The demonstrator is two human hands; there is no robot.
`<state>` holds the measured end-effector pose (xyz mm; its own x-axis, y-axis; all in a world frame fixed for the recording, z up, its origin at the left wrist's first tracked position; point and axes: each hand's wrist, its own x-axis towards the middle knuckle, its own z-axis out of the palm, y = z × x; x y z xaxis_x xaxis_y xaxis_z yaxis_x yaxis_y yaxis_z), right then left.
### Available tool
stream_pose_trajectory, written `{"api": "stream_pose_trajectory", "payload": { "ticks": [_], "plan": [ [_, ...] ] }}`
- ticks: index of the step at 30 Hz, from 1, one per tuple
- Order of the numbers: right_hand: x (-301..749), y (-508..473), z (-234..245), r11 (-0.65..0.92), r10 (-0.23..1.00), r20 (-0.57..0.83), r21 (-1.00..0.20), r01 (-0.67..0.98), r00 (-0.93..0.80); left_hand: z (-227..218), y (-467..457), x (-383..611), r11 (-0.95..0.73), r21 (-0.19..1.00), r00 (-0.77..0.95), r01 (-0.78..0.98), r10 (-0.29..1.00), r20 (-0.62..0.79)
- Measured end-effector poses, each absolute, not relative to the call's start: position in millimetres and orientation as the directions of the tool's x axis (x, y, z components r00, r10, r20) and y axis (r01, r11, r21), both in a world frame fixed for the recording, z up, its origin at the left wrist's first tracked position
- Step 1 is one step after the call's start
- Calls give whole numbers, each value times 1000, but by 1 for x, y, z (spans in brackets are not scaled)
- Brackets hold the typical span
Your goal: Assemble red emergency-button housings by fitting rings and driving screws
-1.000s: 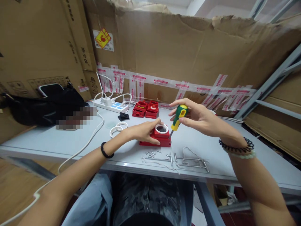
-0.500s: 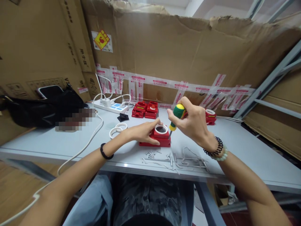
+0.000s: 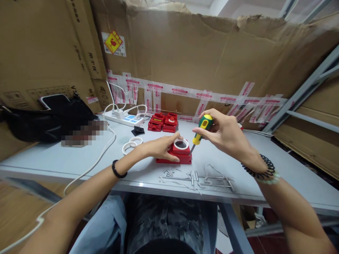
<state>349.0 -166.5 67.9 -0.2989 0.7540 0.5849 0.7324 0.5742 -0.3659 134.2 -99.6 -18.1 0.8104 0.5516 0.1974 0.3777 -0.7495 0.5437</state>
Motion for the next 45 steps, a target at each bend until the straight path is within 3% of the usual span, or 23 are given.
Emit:
{"api": "stream_pose_trajectory", "payload": {
  "ticks": [5, 11, 16, 22, 27, 31, 35, 40, 45],
  "plan": [
    [332, -163, 58, 468, 670, 731, -276, 839, -133, -18, -99, 135, -766, 525, 814, 372, 541, 211],
    [321, -153, 59, 424, 610, 771, -124, 897, -182, -21, -94, 136, -759, 491, 788, 429, 579, 207],
    [334, -127, 63, 485, 647, 739, -212, 848, -185, -21, -90, 141, -737, 436, 727, 516, 646, 233],
    [342, -134, 69, 584, 513, 855, -279, 763, -80, -20, -92, 149, -613, 243, 568, 752, 790, 231],
    [346, -158, 64, 605, 519, 853, -316, 730, -61, -17, -94, 163, -439, 178, 379, 881, 879, 290],
    [353, -160, 56, 605, 538, 842, -353, 713, -39, -12, -93, 162, -420, 210, 367, 883, 896, 250],
    [358, -155, 50, 631, 572, 820, -419, 653, -26, -5, -91, 142, -598, 334, 545, 728, 801, 247],
    [359, -152, 43, 629, 696, 715, -567, 532, -61, -2, -71, 129, -744, 357, 668, 565, 666, 332],
    [358, -152, 37, 586, 777, 625, -676, 447, -74, -8, -57, 129, -746, 549, 796, 377, 564, 220]
  ]
}}
